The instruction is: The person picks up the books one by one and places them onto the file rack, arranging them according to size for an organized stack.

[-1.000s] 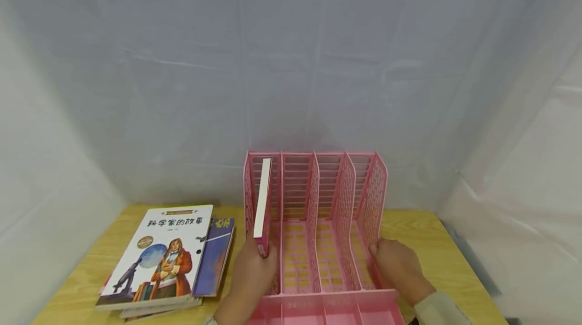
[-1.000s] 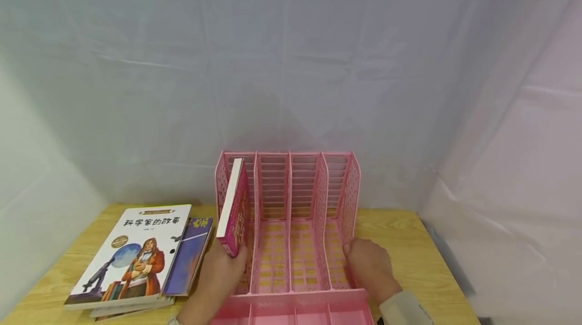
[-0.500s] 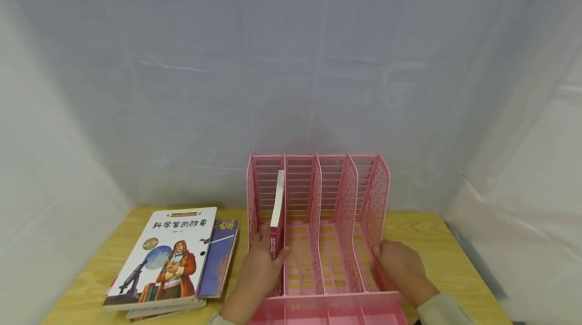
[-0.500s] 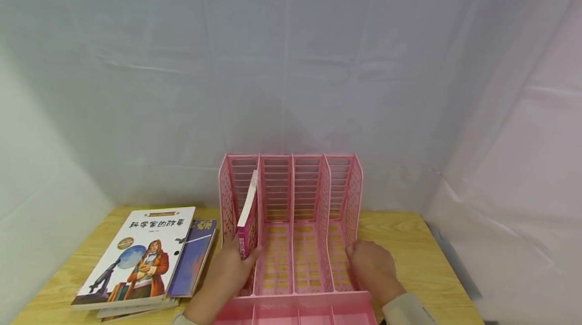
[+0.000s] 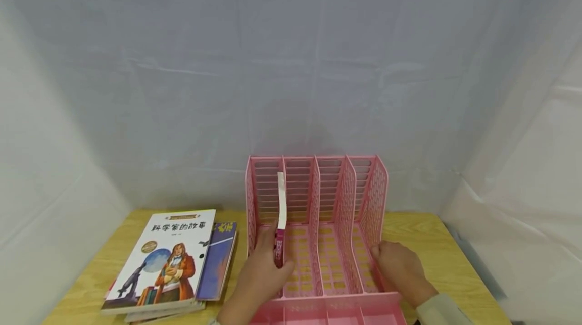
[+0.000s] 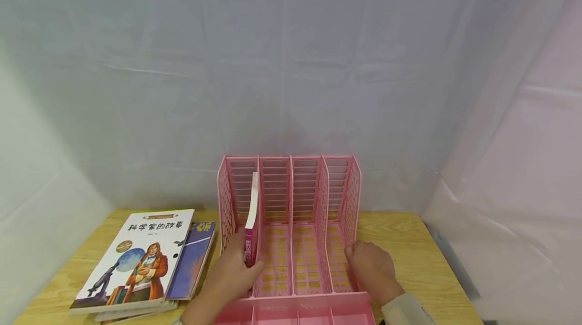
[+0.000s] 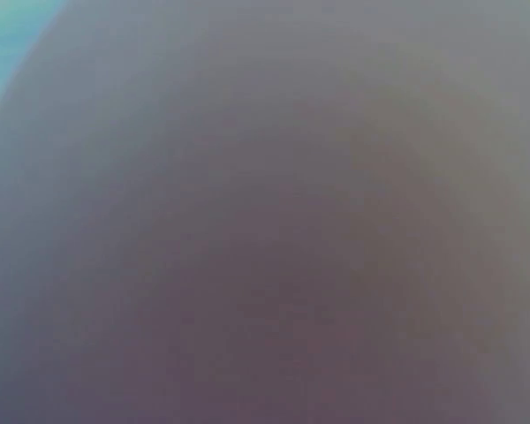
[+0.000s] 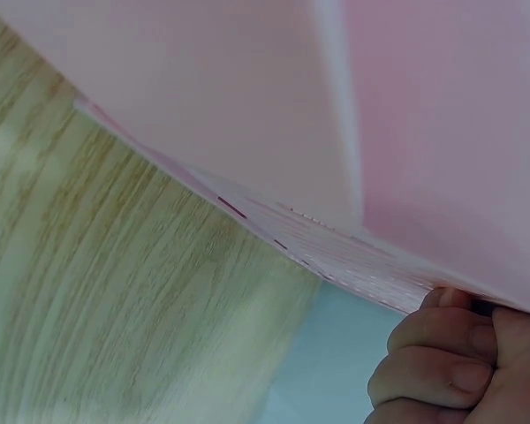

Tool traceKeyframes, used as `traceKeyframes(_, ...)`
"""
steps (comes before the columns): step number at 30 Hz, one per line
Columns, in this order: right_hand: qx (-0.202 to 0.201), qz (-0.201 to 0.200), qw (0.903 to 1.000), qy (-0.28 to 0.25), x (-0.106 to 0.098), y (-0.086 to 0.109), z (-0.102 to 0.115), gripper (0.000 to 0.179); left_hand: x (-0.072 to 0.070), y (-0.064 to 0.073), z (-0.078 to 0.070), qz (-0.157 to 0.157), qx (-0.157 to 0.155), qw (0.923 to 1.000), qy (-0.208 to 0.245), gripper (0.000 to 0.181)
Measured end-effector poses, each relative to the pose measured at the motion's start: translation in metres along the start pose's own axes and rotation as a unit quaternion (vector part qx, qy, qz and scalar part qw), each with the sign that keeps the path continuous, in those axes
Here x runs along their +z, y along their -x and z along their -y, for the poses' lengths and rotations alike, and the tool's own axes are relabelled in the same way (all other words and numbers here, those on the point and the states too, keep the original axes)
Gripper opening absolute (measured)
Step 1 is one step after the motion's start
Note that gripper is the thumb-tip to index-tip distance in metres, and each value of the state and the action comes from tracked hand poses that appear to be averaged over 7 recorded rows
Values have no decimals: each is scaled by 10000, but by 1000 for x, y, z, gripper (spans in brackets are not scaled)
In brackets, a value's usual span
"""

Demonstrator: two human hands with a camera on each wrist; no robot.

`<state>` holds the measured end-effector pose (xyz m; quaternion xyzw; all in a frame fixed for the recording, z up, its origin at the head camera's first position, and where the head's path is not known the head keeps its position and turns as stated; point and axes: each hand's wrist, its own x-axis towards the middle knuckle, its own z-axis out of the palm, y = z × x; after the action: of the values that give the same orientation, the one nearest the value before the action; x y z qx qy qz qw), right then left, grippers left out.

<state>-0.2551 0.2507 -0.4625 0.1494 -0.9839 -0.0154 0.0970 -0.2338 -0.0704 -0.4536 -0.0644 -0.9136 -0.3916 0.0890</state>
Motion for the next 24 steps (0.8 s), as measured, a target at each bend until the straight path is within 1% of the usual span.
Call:
traceKeyframes(2,-1,51,10000,-40,0,0,1,27,0,0,0,118,32,9999,-4,95)
traceKeyframes(4,115,128,9997,-198,-1,-1,1,28,-1,0,1,133,62,9999,-9,95)
traceKeyframes(7,475,244,9968,-603,-1,-3,1,33,-1,0,1,33,201,9998,-10,91)
traceKeyframes(10,975,335,9892,-1043,-1,-6,1,41,-1,1,2,-53,370,9993,-84,90)
traceKeyframes(12,1167,380,9855,-1176,-1,-7,1,43,0,1,2,-28,355,9993,-115,93)
traceKeyframes(14,1165,376,9855,-1172,0,-8,0,43,0,1,2,-34,311,9994,-162,95)
traceKeyframes(17,835,324,9917,-925,0,-8,0,37,0,-1,2,-9,253,9995,-196,97)
traceKeyframes(20,700,202,9934,-885,1,-6,-1,36,0,-1,1,-45,235,9995,-200,97)
traceKeyframes(22,607,201,9946,-821,2,-5,-1,34,0,0,0,-114,171,9997,-113,98)
traceKeyframes(24,595,172,9947,-822,3,-4,-1,34,0,2,0,-185,63,9998,79,96)
